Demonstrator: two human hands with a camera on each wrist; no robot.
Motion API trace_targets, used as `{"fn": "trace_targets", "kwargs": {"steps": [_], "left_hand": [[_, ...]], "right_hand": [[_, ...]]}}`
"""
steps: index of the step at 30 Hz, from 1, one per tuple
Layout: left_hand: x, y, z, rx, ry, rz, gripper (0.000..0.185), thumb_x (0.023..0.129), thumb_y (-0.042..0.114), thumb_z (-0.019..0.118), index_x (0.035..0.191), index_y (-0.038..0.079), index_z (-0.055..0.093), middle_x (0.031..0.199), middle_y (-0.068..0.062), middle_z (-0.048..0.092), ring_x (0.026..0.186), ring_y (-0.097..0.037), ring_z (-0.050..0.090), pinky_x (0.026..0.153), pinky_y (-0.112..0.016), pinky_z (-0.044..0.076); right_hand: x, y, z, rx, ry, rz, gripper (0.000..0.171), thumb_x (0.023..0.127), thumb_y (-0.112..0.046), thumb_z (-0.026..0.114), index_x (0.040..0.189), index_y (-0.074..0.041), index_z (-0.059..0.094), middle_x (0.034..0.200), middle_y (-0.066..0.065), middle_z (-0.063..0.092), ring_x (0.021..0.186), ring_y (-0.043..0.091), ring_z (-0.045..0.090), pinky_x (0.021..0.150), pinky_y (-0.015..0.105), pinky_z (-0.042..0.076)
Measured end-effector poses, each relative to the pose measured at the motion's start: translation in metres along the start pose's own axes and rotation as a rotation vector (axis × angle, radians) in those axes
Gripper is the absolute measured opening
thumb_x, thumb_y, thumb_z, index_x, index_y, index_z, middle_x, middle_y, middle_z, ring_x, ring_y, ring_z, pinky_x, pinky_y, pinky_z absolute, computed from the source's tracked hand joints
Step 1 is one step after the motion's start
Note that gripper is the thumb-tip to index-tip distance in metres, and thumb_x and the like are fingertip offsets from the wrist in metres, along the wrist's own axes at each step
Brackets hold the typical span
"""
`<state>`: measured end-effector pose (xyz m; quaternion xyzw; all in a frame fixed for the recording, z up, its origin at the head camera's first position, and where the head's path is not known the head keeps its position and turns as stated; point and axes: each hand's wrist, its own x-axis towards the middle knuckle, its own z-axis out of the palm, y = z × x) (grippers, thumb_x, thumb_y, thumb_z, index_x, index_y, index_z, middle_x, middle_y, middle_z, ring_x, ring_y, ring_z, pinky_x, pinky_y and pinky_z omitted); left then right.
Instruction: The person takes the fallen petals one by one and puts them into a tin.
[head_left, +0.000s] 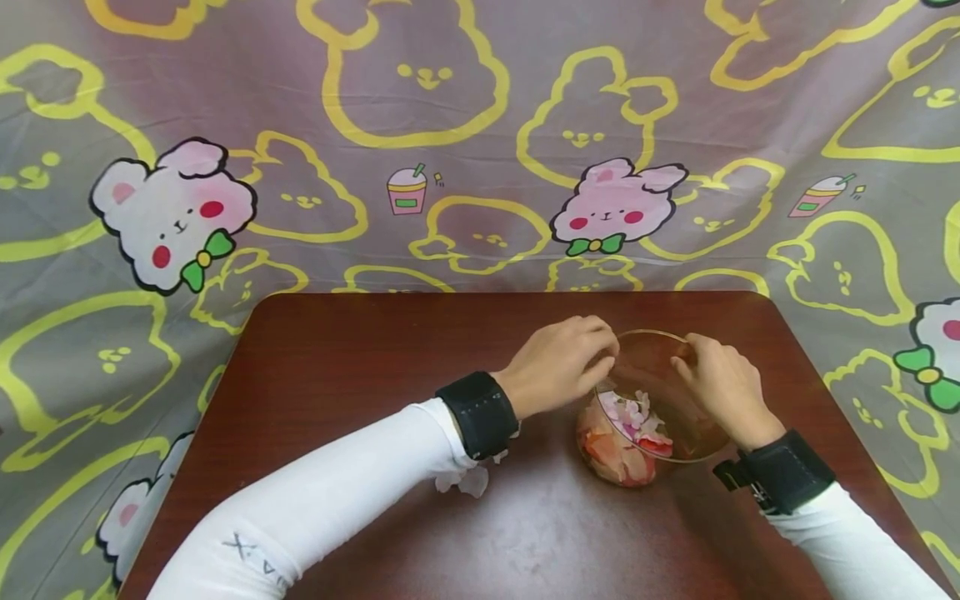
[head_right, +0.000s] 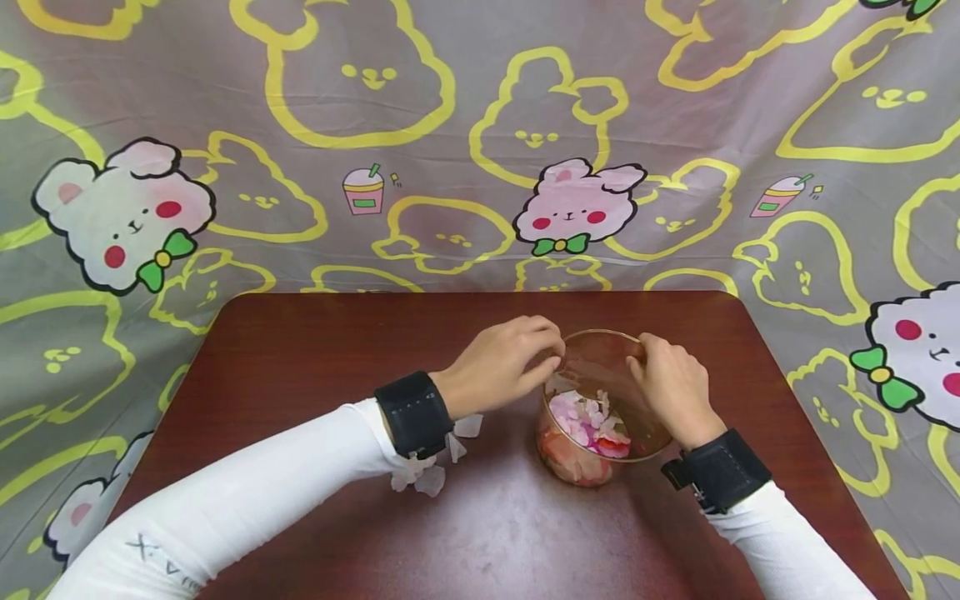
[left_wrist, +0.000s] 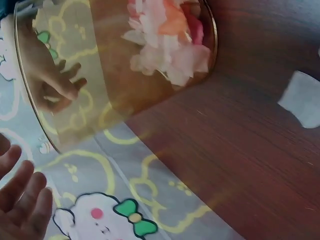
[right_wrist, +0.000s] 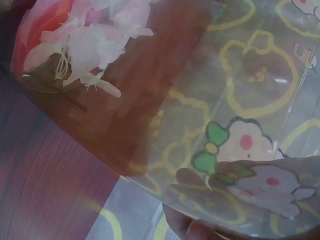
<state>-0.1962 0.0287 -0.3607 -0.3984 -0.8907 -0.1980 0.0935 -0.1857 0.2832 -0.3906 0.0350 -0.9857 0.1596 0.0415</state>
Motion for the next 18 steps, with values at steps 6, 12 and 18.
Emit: {"fn": "trace_targets", "kwargs": {"steps": [6,12,18], "left_hand": [[-0.013,-0.023,0.001,-0.080,0.100,-0.146,0.012,0.099,0.021,0.060,0.100,0.016,0.071,0.102,0.004,0.069,0.095,-0.011,0.067,0.081,-0.030,0.056],[-0.031,-0.051,0.012,-0.130,-0.032,-0.376,0.012,0.097,0.024,0.063,0.102,0.017,0.071,0.101,0.001,0.071,0.093,-0.015,0.066,0.080,-0.038,0.055],[-0.052,-0.072,0.031,-0.075,-0.212,-0.437,0.014,0.095,0.023,0.068,0.104,0.013,0.071,0.103,-0.003,0.072,0.092,-0.018,0.066,0.078,-0.039,0.055]], "right_hand": [[0.000,0.000,0.000,-0.005,-0.003,0.003,0.015,0.095,-0.018,0.068,0.093,-0.004,0.064,0.075,0.013,0.067,0.058,0.022,0.055,0.047,0.033,0.036],[0.000,0.000,-0.001,-0.008,-0.007,0.008,0.015,0.095,-0.018,0.068,0.094,-0.003,0.065,0.075,0.014,0.068,0.057,0.022,0.054,0.046,0.033,0.036],[0.000,0.000,-0.001,-0.009,-0.004,0.006,0.014,0.094,-0.017,0.068,0.092,-0.004,0.064,0.072,0.012,0.065,0.055,0.021,0.052,0.045,0.032,0.034]]}}
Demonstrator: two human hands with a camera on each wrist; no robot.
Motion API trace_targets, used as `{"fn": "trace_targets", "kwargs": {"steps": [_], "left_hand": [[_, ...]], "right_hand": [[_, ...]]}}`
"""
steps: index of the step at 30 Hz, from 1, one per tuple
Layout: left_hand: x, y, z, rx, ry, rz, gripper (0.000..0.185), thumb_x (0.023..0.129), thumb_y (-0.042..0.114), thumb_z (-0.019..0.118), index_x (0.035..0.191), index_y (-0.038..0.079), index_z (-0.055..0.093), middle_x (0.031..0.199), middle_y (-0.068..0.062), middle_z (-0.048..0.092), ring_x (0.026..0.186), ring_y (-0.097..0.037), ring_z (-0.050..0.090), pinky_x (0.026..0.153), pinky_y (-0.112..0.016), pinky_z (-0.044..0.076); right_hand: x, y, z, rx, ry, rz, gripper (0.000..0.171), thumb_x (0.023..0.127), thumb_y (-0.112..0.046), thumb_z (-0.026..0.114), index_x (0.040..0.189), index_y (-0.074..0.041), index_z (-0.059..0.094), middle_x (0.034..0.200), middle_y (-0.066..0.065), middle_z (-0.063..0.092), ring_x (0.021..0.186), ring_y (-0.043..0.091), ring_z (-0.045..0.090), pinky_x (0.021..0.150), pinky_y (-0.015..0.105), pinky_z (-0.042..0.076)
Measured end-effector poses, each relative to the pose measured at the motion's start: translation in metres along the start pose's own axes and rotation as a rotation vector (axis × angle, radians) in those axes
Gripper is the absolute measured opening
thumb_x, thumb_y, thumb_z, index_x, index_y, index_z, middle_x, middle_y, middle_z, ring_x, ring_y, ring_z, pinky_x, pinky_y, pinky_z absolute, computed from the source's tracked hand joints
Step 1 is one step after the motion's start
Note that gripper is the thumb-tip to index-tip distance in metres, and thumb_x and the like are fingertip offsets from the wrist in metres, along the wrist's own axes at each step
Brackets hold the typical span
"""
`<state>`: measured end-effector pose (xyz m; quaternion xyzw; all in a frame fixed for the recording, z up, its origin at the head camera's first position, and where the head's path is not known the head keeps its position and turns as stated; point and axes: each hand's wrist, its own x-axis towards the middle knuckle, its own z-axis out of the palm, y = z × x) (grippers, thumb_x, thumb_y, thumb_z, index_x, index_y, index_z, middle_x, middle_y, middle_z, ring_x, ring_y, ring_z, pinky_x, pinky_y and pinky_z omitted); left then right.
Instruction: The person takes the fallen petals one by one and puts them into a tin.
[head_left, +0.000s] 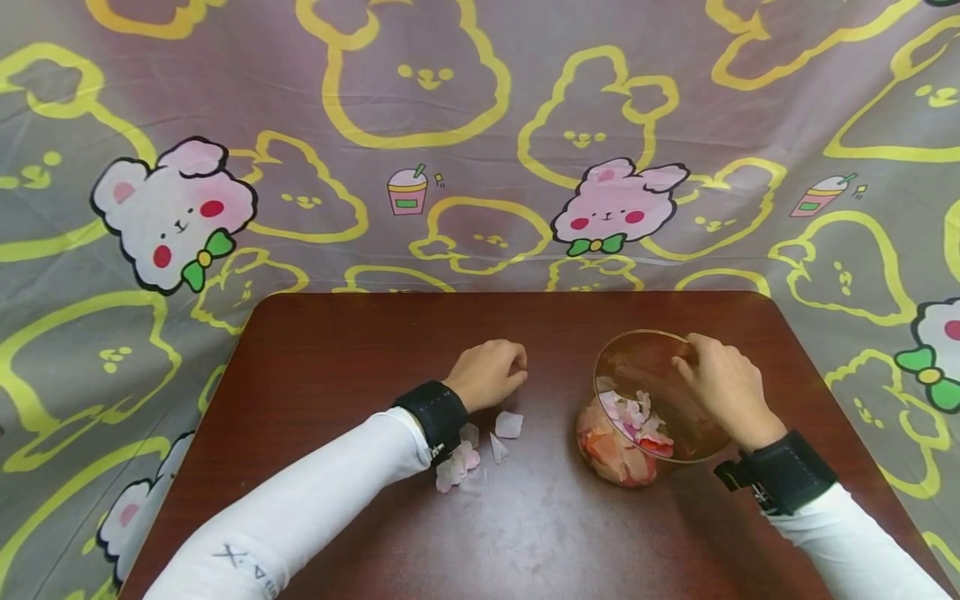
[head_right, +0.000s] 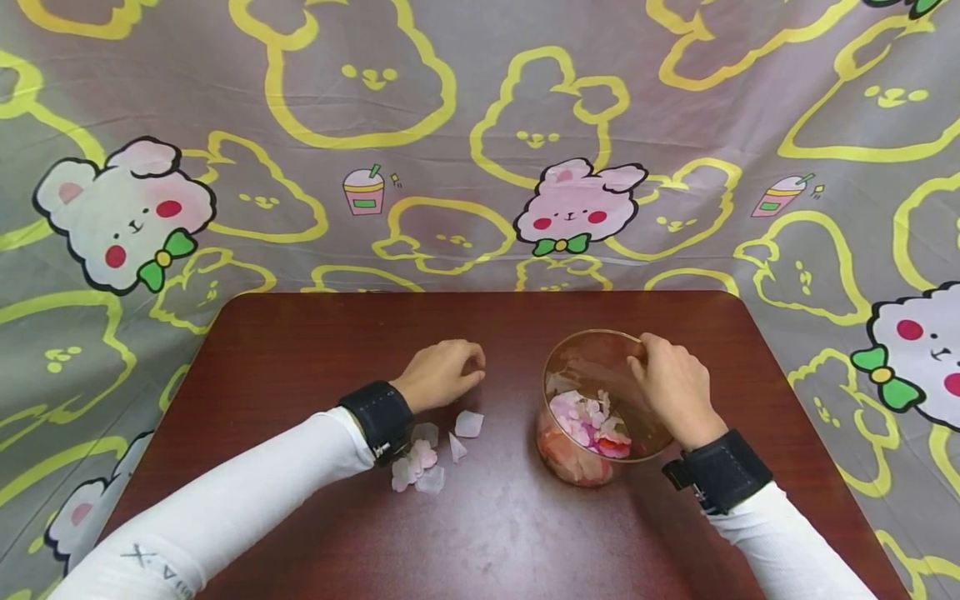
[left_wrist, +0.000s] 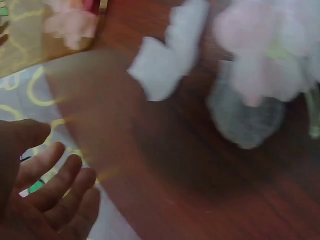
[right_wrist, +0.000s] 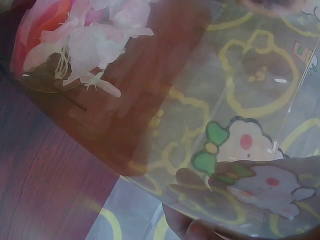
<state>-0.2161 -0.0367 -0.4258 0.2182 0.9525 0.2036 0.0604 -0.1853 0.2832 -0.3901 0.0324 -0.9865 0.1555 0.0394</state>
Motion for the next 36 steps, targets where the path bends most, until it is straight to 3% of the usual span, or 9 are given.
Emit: {"fn": "trace_targets", "kwargs": {"steps": [7,14,26,36], "left_hand": [[-0.007,-0.014,0.024,0.119,-0.123,0.002,0.011,0.088,0.017,0.076,0.085,0.012,0.067,0.083,0.000,0.067,0.074,-0.015,0.060,0.065,-0.037,0.050],[-0.014,-0.017,0.043,0.202,-0.137,0.009,0.021,0.079,0.015,0.083,0.078,0.015,0.062,0.081,-0.002,0.070,0.077,-0.020,0.068,0.065,-0.039,0.052],[-0.021,-0.017,0.047,0.045,-0.077,0.049,0.028,0.076,-0.004,0.075,0.066,0.013,0.055,0.065,-0.001,0.062,0.062,-0.017,0.057,0.057,-0.032,0.045],[-0.017,-0.015,0.050,-0.007,-0.087,-0.058,0.022,0.075,-0.004,0.078,0.074,0.009,0.060,0.074,-0.007,0.066,0.068,-0.023,0.061,0.061,-0.038,0.048]], "right_hand": [[-0.001,0.001,0.000,0.006,0.010,-0.012,0.015,0.094,-0.017,0.069,0.094,-0.003,0.065,0.073,0.013,0.066,0.055,0.021,0.051,0.045,0.032,0.034],[0.000,-0.001,0.000,0.012,0.010,-0.014,0.014,0.094,-0.017,0.070,0.095,-0.003,0.066,0.077,0.014,0.069,0.056,0.021,0.053,0.046,0.033,0.036],[0.000,-0.002,0.000,0.016,0.011,-0.015,0.014,0.093,-0.016,0.070,0.094,-0.002,0.065,0.076,0.014,0.068,0.057,0.022,0.053,0.046,0.033,0.036],[-0.001,-0.001,0.000,0.019,-0.001,-0.011,0.014,0.094,-0.016,0.069,0.096,-0.003,0.066,0.078,0.014,0.068,0.057,0.022,0.053,0.046,0.033,0.036]]}}
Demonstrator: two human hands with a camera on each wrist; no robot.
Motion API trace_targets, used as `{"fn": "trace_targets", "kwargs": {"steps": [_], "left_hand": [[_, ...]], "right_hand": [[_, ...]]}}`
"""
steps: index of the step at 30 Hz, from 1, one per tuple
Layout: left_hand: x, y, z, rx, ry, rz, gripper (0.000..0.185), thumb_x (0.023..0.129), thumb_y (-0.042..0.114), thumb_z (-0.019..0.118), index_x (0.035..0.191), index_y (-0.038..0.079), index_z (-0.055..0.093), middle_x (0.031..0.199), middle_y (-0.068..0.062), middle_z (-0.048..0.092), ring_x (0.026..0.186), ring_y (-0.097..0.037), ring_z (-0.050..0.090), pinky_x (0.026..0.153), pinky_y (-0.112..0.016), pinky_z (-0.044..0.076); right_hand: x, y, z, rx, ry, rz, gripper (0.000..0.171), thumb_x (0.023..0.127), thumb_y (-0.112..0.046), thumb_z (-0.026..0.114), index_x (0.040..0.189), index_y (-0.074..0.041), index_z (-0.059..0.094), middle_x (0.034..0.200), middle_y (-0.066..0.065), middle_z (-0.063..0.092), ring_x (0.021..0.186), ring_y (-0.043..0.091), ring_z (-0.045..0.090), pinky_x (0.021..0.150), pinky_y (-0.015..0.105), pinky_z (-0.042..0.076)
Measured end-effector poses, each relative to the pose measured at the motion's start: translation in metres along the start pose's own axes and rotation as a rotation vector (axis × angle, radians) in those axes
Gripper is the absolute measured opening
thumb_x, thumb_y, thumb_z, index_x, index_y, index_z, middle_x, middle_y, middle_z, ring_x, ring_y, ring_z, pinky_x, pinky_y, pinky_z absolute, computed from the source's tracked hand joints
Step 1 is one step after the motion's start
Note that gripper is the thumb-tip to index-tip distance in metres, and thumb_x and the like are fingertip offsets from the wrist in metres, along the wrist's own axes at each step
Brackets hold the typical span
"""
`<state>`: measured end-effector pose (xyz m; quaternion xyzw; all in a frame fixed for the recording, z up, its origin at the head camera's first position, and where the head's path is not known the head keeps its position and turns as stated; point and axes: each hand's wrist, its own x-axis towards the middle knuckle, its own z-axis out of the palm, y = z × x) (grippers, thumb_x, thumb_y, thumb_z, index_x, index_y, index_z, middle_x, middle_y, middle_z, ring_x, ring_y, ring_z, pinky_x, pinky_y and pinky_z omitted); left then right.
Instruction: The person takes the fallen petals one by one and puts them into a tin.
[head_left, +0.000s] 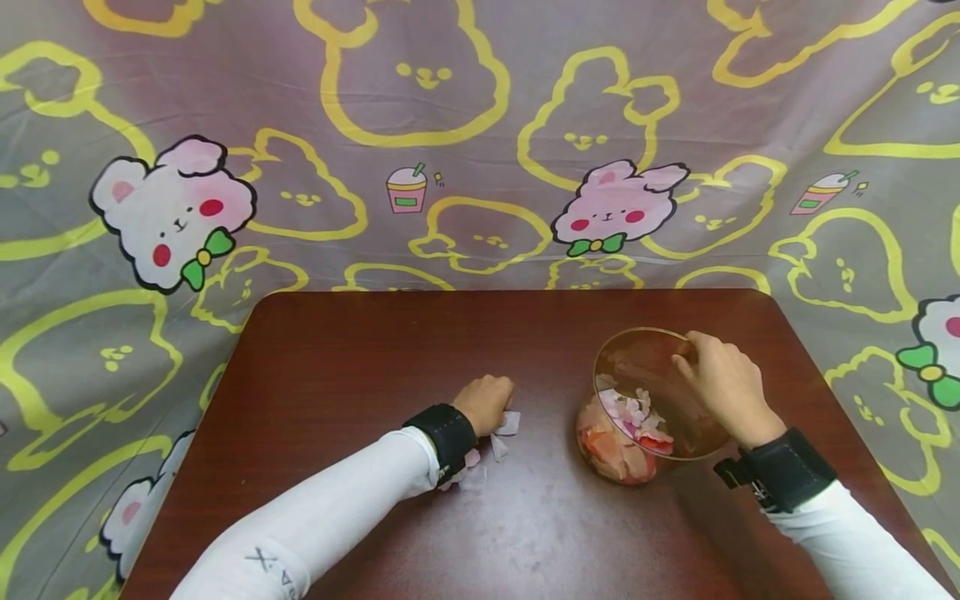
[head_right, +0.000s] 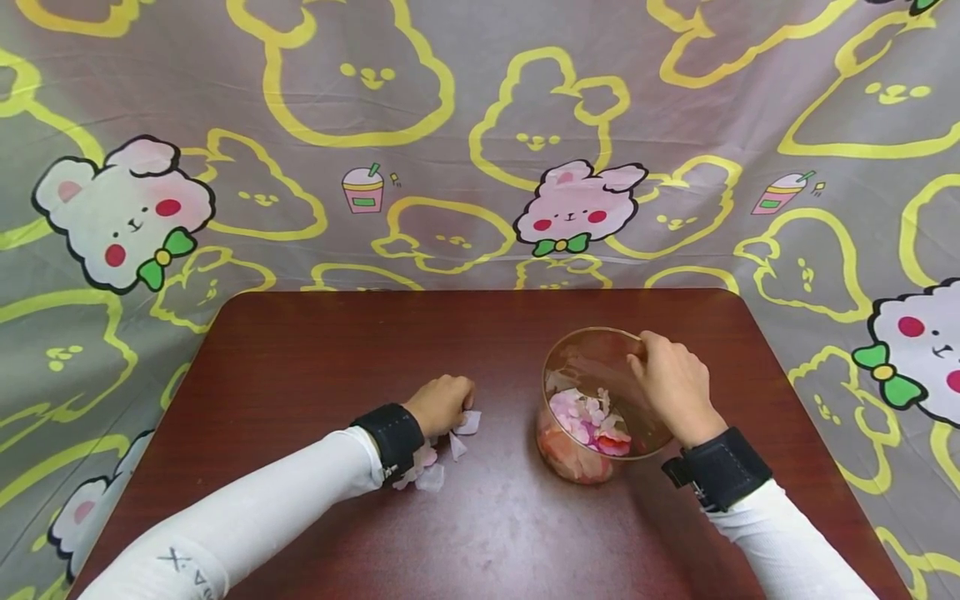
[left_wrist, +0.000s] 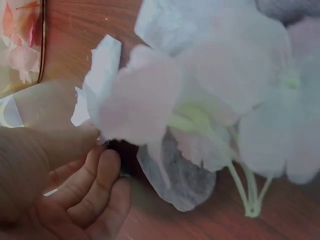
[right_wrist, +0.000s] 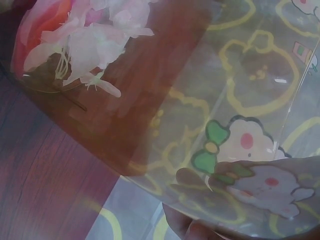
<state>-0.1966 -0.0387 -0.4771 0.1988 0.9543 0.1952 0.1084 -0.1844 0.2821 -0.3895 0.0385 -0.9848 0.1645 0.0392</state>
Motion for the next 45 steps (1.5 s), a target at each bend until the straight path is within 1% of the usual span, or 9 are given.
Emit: {"fn": "trace_targets", "kwargs": {"steps": [5,11,20,26,29,33,36,41,45], "left_hand": [[-0.002,0.003,-0.003,-0.032,-0.023,0.010,0.024,0.075,-0.008,0.076,0.071,0.008,0.059,0.071,-0.007,0.064,0.067,-0.021,0.058,0.059,-0.035,0.045],[-0.004,0.004,-0.007,-0.017,-0.032,0.027,0.027,0.074,-0.008,0.077,0.068,0.010,0.058,0.071,-0.005,0.065,0.066,-0.019,0.058,0.059,-0.031,0.045],[-0.003,0.002,-0.007,0.000,-0.021,0.044,0.026,0.076,-0.008,0.070,0.066,0.012,0.057,0.072,-0.006,0.066,0.065,-0.020,0.058,0.059,-0.034,0.047],[-0.005,0.003,-0.007,0.054,0.023,0.074,0.027,0.083,-0.002,0.069,0.063,0.012,0.058,0.067,-0.004,0.066,0.062,-0.018,0.059,0.056,-0.036,0.048],[-0.005,0.003,-0.009,0.093,0.038,0.082,0.026,0.085,0.003,0.069,0.063,0.012,0.061,0.067,-0.004,0.068,0.062,-0.019,0.063,0.057,-0.039,0.051],[-0.003,0.003,-0.013,0.120,0.040,0.080,0.020,0.085,0.006,0.071,0.066,0.012,0.066,0.071,-0.006,0.071,0.067,-0.024,0.068,0.061,-0.044,0.055],[-0.001,0.003,-0.016,0.127,0.037,0.076,0.017,0.086,0.007,0.070,0.070,0.012,0.068,0.073,-0.006,0.072,0.069,-0.025,0.069,0.062,-0.045,0.056],[0.003,0.002,-0.020,0.112,0.028,0.064,0.016,0.086,0.009,0.069,0.071,0.012,0.064,0.071,-0.003,0.068,0.065,-0.019,0.063,0.060,-0.040,0.053],[0.003,0.002,-0.019,0.060,0.040,0.091,0.023,0.087,0.008,0.069,0.068,0.014,0.057,0.063,0.004,0.056,0.059,-0.012,0.053,0.055,-0.032,0.045]], "right_hand": [[0.000,0.001,0.001,0.004,0.006,-0.002,0.014,0.094,-0.016,0.069,0.096,-0.003,0.066,0.079,0.015,0.069,0.057,0.022,0.055,0.046,0.033,0.037],[0.000,0.001,0.000,0.002,0.011,-0.005,0.014,0.094,-0.016,0.068,0.094,-0.003,0.065,0.076,0.014,0.068,0.058,0.022,0.055,0.046,0.032,0.036],[-0.001,-0.001,-0.001,0.001,0.003,0.002,0.014,0.094,-0.016,0.069,0.095,-0.003,0.065,0.074,0.013,0.066,0.057,0.022,0.054,0.046,0.033,0.036],[-0.003,-0.002,-0.001,-0.002,0.005,0.006,0.014,0.095,-0.017,0.068,0.096,-0.004,0.066,0.076,0.013,0.068,0.058,0.023,0.057,0.047,0.034,0.037],[-0.004,-0.002,0.000,-0.003,0.007,0.008,0.014,0.094,-0.017,0.068,0.095,-0.004,0.066,0.076,0.013,0.067,0.058,0.023,0.056,0.047,0.034,0.037],[-0.004,-0.002,0.000,-0.001,0.002,0.013,0.014,0.094,-0.016,0.069,0.095,-0.003,0.065,0.073,0.012,0.065,0.057,0.023,0.054,0.047,0.033,0.036],[-0.004,-0.002,0.001,0.000,-0.001,0.017,0.014,0.094,-0.016,0.069,0.096,-0.002,0.065,0.072,0.012,0.064,0.056,0.022,0.052,0.046,0.033,0.036],[-0.003,-0.002,0.001,-0.006,0.000,0.014,0.014,0.094,-0.016,0.069,0.096,-0.003,0.065,0.072,0.012,0.065,0.056,0.022,0.052,0.046,0.033,0.035],[-0.003,-0.002,0.000,-0.005,0.002,0.011,0.014,0.094,-0.017,0.069,0.095,-0.003,0.065,0.071,0.012,0.064,0.056,0.022,0.053,0.046,0.033,0.035]]}}
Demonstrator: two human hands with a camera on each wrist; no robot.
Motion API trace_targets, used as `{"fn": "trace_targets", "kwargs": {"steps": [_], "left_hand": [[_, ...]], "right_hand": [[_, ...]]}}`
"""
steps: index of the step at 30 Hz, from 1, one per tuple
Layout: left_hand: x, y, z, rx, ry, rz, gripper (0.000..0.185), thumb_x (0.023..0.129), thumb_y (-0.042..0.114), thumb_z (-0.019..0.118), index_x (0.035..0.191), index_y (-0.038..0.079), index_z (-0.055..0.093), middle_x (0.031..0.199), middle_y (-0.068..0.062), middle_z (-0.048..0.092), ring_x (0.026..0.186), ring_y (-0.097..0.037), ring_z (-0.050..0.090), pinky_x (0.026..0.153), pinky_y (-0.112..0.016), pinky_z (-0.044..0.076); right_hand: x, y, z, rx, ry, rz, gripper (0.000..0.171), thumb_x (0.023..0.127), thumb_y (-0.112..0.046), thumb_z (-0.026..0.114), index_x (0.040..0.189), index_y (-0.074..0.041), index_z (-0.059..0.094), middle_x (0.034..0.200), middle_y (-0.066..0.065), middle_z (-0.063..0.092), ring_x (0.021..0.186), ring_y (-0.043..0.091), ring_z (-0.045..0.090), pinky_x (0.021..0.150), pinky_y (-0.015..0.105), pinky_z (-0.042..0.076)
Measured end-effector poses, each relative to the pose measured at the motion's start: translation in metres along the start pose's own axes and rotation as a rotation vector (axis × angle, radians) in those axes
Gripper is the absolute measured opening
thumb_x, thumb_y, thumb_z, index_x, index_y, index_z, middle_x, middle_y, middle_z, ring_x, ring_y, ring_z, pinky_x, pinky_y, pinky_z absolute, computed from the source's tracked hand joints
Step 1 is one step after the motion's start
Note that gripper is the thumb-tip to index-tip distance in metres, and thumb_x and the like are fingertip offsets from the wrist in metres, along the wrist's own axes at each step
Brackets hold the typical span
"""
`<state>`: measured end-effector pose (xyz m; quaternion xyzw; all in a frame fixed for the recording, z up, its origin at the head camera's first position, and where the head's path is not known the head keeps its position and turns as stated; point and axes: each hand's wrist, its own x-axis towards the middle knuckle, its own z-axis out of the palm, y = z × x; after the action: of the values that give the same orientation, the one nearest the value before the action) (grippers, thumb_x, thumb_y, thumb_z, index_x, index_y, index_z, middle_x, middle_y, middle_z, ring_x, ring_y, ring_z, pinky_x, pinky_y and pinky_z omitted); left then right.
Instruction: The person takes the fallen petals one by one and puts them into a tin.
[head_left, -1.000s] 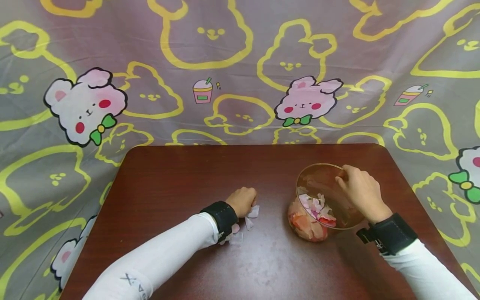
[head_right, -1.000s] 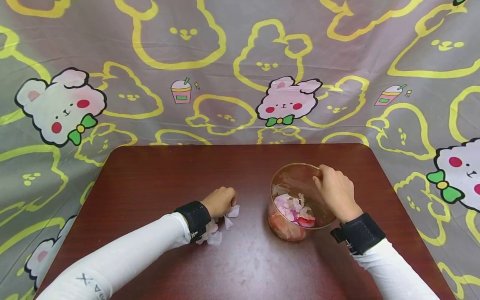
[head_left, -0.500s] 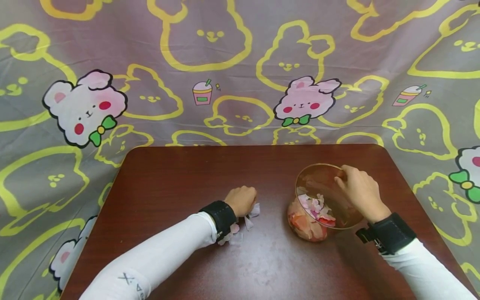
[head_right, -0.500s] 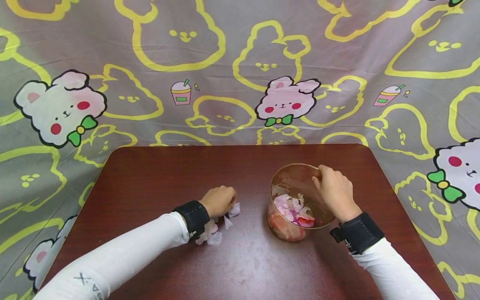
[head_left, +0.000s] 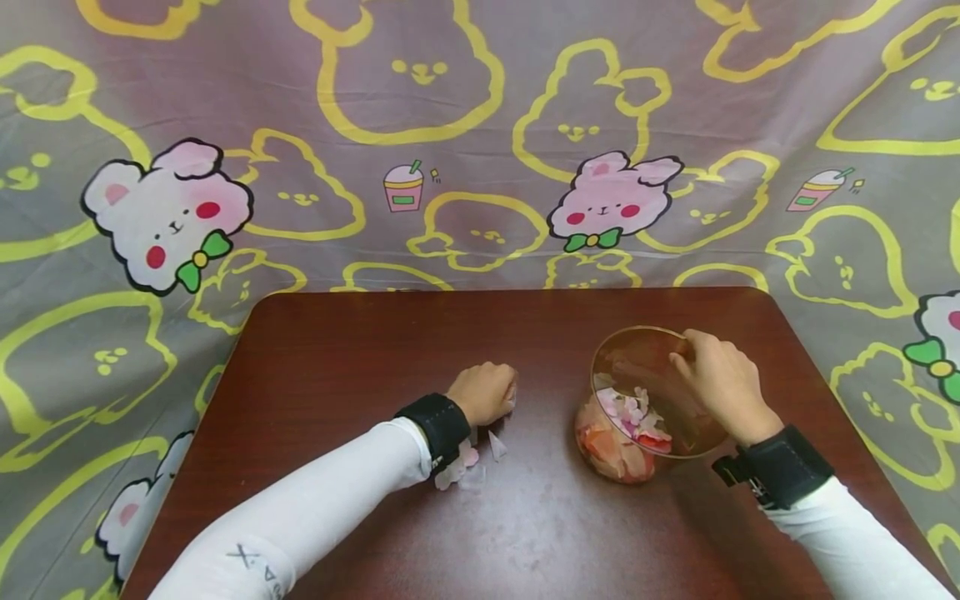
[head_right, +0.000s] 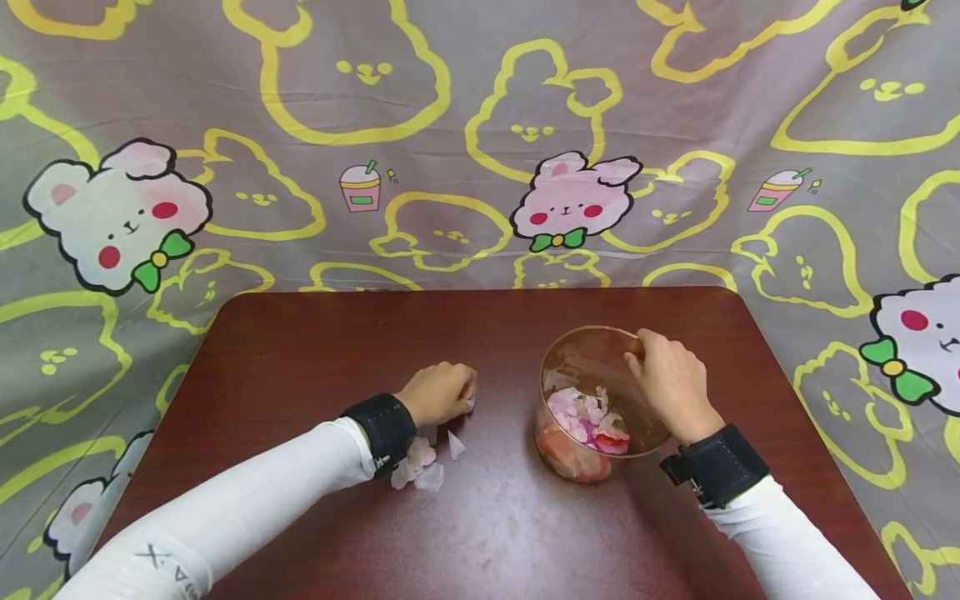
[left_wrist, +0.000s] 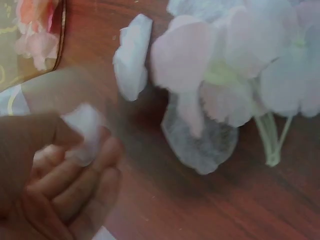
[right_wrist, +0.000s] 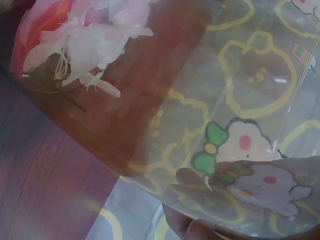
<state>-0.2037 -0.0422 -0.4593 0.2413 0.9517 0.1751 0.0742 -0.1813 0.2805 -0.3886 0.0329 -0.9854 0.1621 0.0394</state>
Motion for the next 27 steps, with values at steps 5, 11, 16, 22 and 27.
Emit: {"fn": "trace_targets", "kwargs": {"steps": [5,11,16,22,27], "left_hand": [[-0.0029,-0.0003,0.0009,-0.073,-0.030,0.037,0.027,0.086,0.002,0.071,0.067,0.013,0.055,0.062,0.006,0.049,0.060,-0.010,0.049,0.056,-0.026,0.039],[-0.0017,0.0021,-0.0015,-0.078,-0.073,0.016,0.004,0.089,0.004,0.069,0.087,0.006,0.072,0.082,-0.006,0.071,0.074,-0.020,0.063,0.069,-0.037,0.054],[0.0018,0.0027,0.0000,-0.070,-0.083,0.024,0.008,0.090,0.007,0.070,0.082,0.007,0.072,0.077,-0.004,0.070,0.070,-0.018,0.062,0.066,-0.036,0.053],[0.0044,0.0024,0.0003,-0.103,-0.133,0.082,0.027,0.094,0.013,0.069,0.067,0.010,0.065,0.059,0.006,0.049,0.057,-0.010,0.045,0.056,-0.026,0.037],[0.0038,0.0058,-0.0013,-0.068,-0.152,0.067,0.016,0.096,0.008,0.063,0.090,0.010,0.078,0.084,-0.001,0.074,0.073,-0.013,0.062,0.069,-0.034,0.053]], "right_hand": [[0.0016,-0.0020,-0.0016,0.005,-0.006,0.002,0.015,0.095,-0.017,0.069,0.096,-0.003,0.065,0.073,0.013,0.066,0.056,0.023,0.054,0.046,0.034,0.035],[0.0033,-0.0033,-0.0030,0.007,-0.010,0.009,0.013,0.095,-0.017,0.068,0.095,-0.004,0.066,0.075,0.014,0.067,0.057,0.023,0.055,0.047,0.034,0.037],[0.0053,-0.0025,-0.0035,0.009,-0.014,0.009,0.014,0.095,-0.017,0.069,0.096,-0.003,0.066,0.077,0.015,0.068,0.058,0.023,0.055,0.047,0.034,0.038],[0.0074,-0.0007,-0.0041,0.005,-0.008,0.000,0.014,0.095,-0.018,0.069,0.095,-0.004,0.066,0.080,0.016,0.070,0.059,0.025,0.058,0.047,0.035,0.039],[0.0098,0.0016,-0.0033,0.001,-0.006,-0.006,0.014,0.095,-0.019,0.068,0.095,-0.005,0.066,0.079,0.016,0.070,0.059,0.026,0.060,0.047,0.037,0.039]]}}
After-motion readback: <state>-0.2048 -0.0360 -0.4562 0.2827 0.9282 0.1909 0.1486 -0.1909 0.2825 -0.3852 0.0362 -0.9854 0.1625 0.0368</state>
